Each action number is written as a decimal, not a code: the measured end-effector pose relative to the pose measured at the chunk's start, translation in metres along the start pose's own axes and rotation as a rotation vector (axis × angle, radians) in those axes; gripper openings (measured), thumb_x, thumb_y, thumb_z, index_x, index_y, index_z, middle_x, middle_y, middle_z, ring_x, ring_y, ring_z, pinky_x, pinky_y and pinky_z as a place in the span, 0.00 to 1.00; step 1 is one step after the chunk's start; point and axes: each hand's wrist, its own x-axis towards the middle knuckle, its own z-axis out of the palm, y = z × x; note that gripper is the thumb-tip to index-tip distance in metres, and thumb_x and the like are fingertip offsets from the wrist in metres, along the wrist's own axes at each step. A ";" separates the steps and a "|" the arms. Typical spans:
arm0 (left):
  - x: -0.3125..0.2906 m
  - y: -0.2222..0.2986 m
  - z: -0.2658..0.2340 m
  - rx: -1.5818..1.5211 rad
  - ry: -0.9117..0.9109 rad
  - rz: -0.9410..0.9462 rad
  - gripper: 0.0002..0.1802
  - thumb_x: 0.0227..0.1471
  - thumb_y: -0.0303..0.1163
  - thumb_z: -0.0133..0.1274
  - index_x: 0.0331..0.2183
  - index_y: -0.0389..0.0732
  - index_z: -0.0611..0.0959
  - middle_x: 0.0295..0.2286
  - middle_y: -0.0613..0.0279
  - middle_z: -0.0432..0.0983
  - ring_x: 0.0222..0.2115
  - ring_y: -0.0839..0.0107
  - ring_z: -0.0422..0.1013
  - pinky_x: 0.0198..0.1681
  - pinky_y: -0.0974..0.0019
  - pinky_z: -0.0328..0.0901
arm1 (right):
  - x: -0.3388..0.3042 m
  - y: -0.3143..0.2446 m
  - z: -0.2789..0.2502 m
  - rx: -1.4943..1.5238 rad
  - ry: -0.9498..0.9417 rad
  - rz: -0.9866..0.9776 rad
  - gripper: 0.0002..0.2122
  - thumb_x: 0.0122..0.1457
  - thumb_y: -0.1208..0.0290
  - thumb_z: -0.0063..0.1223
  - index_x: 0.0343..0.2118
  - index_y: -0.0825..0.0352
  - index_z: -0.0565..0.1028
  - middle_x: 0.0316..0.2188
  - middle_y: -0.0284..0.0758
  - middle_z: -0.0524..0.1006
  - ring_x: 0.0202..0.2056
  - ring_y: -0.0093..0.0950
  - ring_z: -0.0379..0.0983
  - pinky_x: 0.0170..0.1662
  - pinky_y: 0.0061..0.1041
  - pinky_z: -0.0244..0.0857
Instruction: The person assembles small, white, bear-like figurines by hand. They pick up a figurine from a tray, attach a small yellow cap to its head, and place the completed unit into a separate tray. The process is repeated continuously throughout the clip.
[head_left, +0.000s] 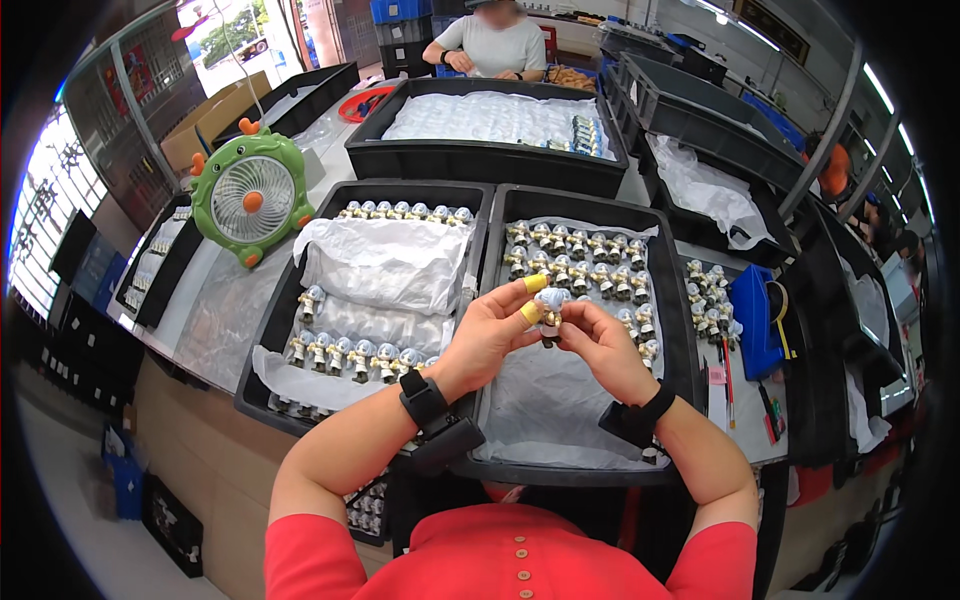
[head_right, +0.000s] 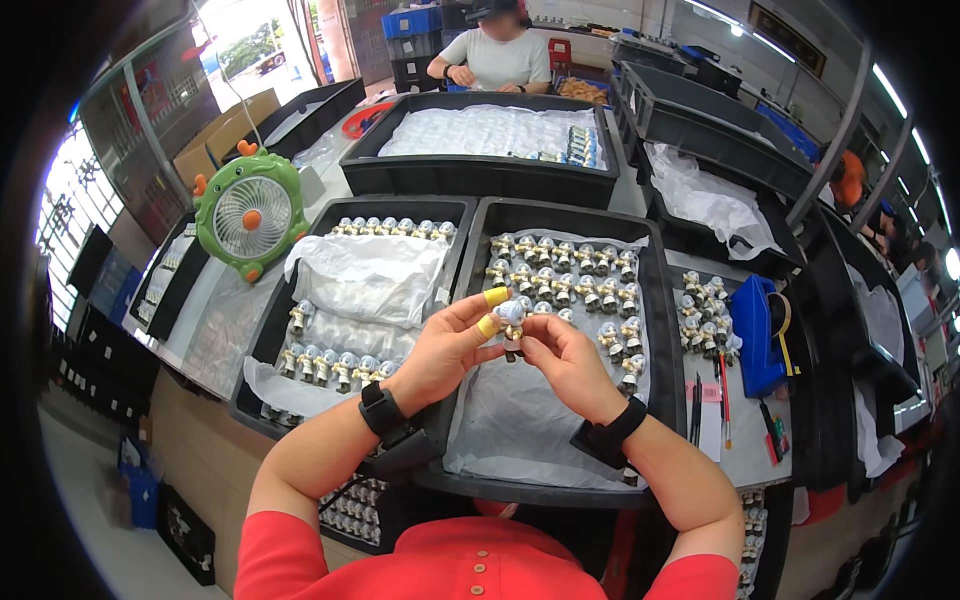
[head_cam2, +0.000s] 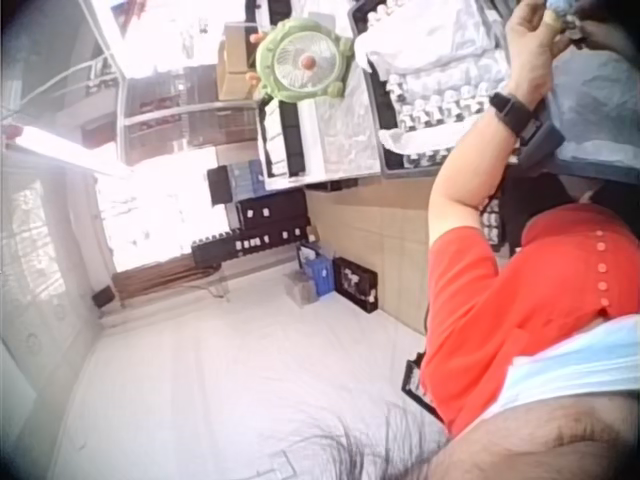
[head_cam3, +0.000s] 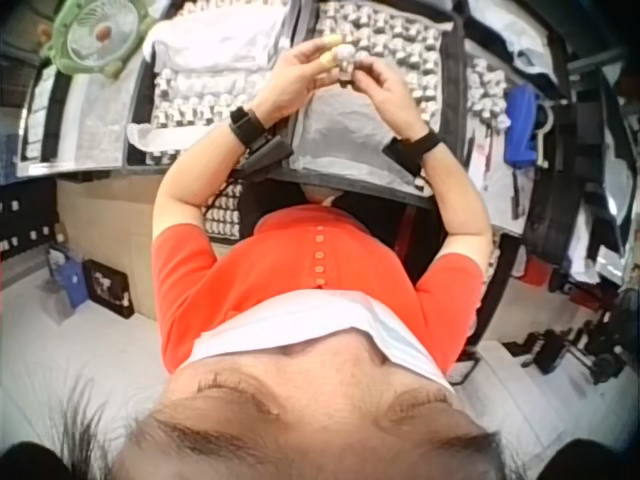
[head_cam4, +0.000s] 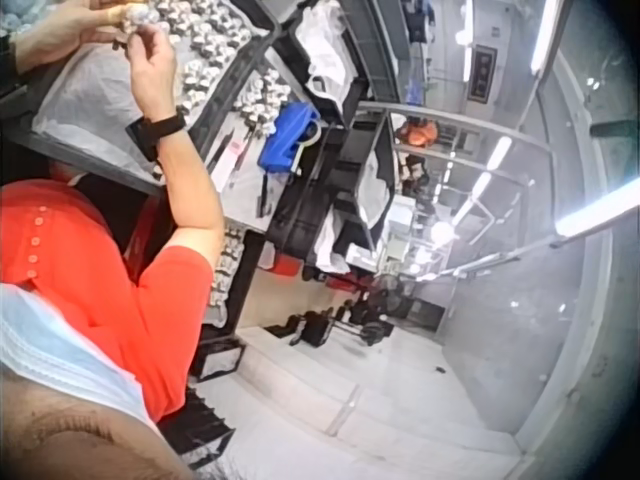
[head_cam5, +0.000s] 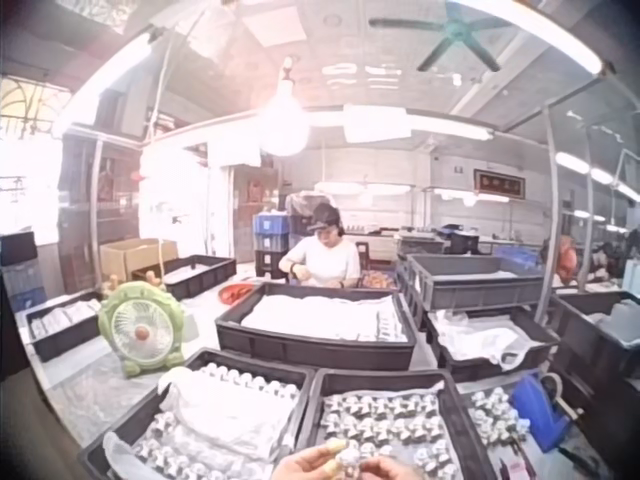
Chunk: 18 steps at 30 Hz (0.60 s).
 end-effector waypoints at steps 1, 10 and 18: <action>0.001 0.000 -0.001 -0.007 -0.020 0.006 0.22 0.55 0.31 0.48 0.52 0.41 0.68 0.44 0.65 0.69 0.43 0.77 0.67 0.45 0.69 0.65 | 0.000 0.000 0.000 0.000 0.004 -0.011 0.09 0.59 0.75 0.45 0.42 0.69 0.68 0.37 0.31 0.72 0.38 0.18 0.68 0.42 0.18 0.63; 0.004 -0.002 -0.004 0.017 -0.087 0.046 0.25 0.55 0.32 0.48 0.53 0.39 0.65 0.47 0.62 0.68 0.46 0.74 0.65 0.48 0.66 0.63 | 0.002 0.001 0.000 -0.007 0.006 -0.022 0.09 0.59 0.76 0.44 0.43 0.69 0.67 0.37 0.31 0.72 0.39 0.19 0.68 0.43 0.19 0.63; 0.004 -0.001 -0.003 -0.023 -0.151 0.062 0.23 0.56 0.34 0.46 0.53 0.39 0.66 0.48 0.64 0.67 0.46 0.74 0.65 0.48 0.66 0.63 | 0.001 -0.006 0.005 0.181 -0.015 0.018 0.16 0.57 0.75 0.49 0.48 0.70 0.63 0.40 0.34 0.71 0.40 0.21 0.70 0.44 0.20 0.65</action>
